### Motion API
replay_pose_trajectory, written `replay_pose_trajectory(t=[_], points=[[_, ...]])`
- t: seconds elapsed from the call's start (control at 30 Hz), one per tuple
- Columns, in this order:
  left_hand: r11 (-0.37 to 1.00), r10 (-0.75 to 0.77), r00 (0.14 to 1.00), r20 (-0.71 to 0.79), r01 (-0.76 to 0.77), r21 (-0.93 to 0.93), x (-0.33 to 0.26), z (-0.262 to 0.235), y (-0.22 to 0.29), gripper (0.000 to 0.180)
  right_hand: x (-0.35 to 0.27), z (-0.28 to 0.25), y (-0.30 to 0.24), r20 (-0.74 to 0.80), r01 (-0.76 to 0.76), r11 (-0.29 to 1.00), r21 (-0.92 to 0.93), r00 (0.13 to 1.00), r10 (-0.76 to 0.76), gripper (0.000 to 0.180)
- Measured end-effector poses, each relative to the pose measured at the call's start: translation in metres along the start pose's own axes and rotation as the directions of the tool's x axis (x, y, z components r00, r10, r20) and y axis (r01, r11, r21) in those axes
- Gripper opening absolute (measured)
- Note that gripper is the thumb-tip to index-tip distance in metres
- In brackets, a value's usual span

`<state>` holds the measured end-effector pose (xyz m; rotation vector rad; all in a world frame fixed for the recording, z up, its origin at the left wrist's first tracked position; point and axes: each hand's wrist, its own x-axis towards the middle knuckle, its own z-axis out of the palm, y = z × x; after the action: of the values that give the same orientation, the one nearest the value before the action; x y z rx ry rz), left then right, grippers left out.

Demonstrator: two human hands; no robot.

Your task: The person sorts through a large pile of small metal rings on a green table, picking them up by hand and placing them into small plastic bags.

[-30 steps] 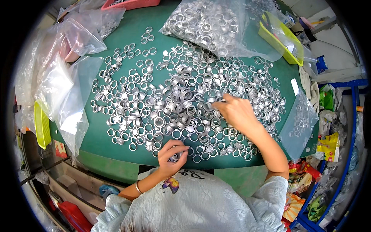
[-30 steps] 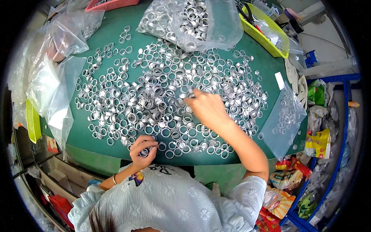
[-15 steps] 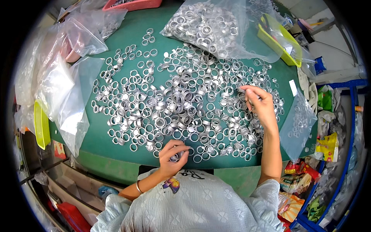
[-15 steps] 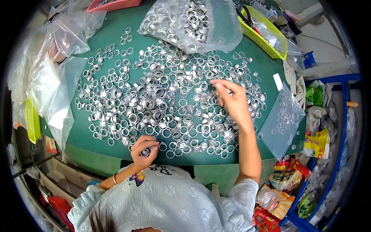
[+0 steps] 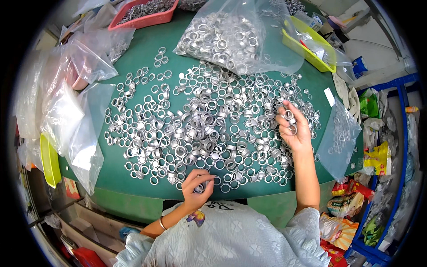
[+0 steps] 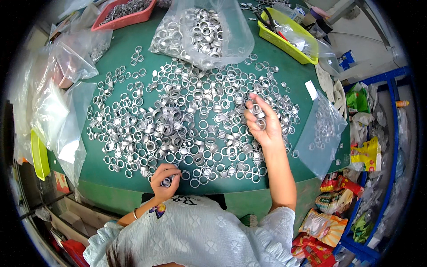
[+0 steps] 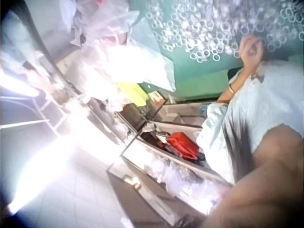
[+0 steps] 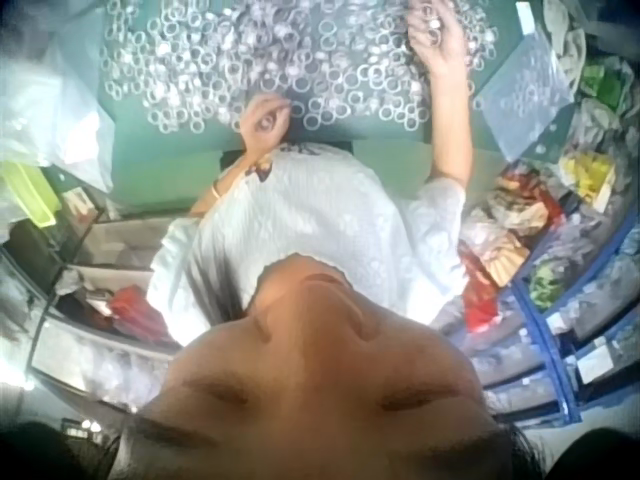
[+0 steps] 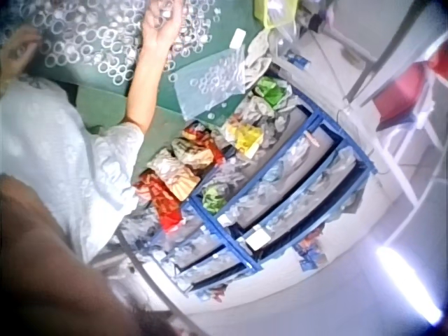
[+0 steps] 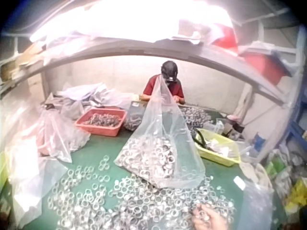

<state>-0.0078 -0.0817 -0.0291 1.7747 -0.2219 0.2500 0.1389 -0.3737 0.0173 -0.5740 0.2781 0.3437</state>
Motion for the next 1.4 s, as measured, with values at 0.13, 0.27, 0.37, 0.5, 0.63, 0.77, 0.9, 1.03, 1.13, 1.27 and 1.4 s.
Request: replay_pose_trajectory(t=[0.13,0.27,0.37,0.5,0.63,0.77,0.9,1.03,1.13,1.27,1.4], points=[[1.0,0.006,1.0,-0.012,-0.005,0.019,-0.001,0.0,-0.001,0.018,0.023,0.026,0.014,0.027,0.183,0.465,-0.866,0.947,-0.32,0.024],[1.0,0.02,1.0,-0.006,-0.02,0.014,-0.001,0.0,-0.003,0.018,0.053,0.042,0.046,0.609,0.5,-0.387,-0.775,0.754,-0.245,0.025],[0.998,-0.056,0.998,-0.023,0.056,-0.02,-0.004,0.001,-0.003,0.02,0.045,0.068,0.072,0.523,0.392,-0.699,-0.598,0.852,0.031,0.029],[0.999,-0.047,0.999,-0.016,0.047,-0.027,-0.003,0.0,-0.005,0.02,0.048,0.062,0.064,0.44,0.276,-0.793,-0.543,0.898,0.011,0.03],[1.0,-0.02,1.0,-0.008,0.02,-0.012,-0.004,-0.002,-0.004,0.02,0.039,0.065,0.041,0.433,0.169,-0.835,-0.524,0.897,-0.09,0.026],[1.0,-0.009,1.0,-0.004,0.009,-0.015,-0.002,-0.001,-0.003,0.02,0.045,0.062,0.023,0.402,0.043,-0.862,-0.506,0.895,-0.192,0.026],[1.0,-0.024,1.0,-0.001,0.024,-0.014,-0.002,-0.001,-0.002,0.019,0.051,0.078,0.063,0.565,0.354,-0.74,-0.572,0.824,-0.042,0.035],[0.999,-0.037,0.999,-0.01,0.037,-0.027,-0.003,-0.001,-0.003,0.019,0.063,0.083,0.103,0.603,0.526,-0.675,-0.517,0.784,0.148,0.026],[0.999,-0.033,0.999,-0.006,0.033,-0.035,-0.003,-0.002,-0.004,0.019,0.06,0.075,0.098,0.597,0.529,-0.708,-0.468,0.78,0.188,0.015],[0.999,-0.021,1.0,0.002,0.021,-0.048,-0.003,-0.003,-0.005,0.019,0.04,0.066,0.069,0.409,0.411,-0.793,-0.45,0.884,0.227,0.011],[0.998,-0.004,1.0,-0.007,0.004,-0.057,-0.004,-0.001,-0.007,0.019,0.039,0.069,0.051,0.442,0.332,-0.777,-0.535,0.893,0.077,0.011]])
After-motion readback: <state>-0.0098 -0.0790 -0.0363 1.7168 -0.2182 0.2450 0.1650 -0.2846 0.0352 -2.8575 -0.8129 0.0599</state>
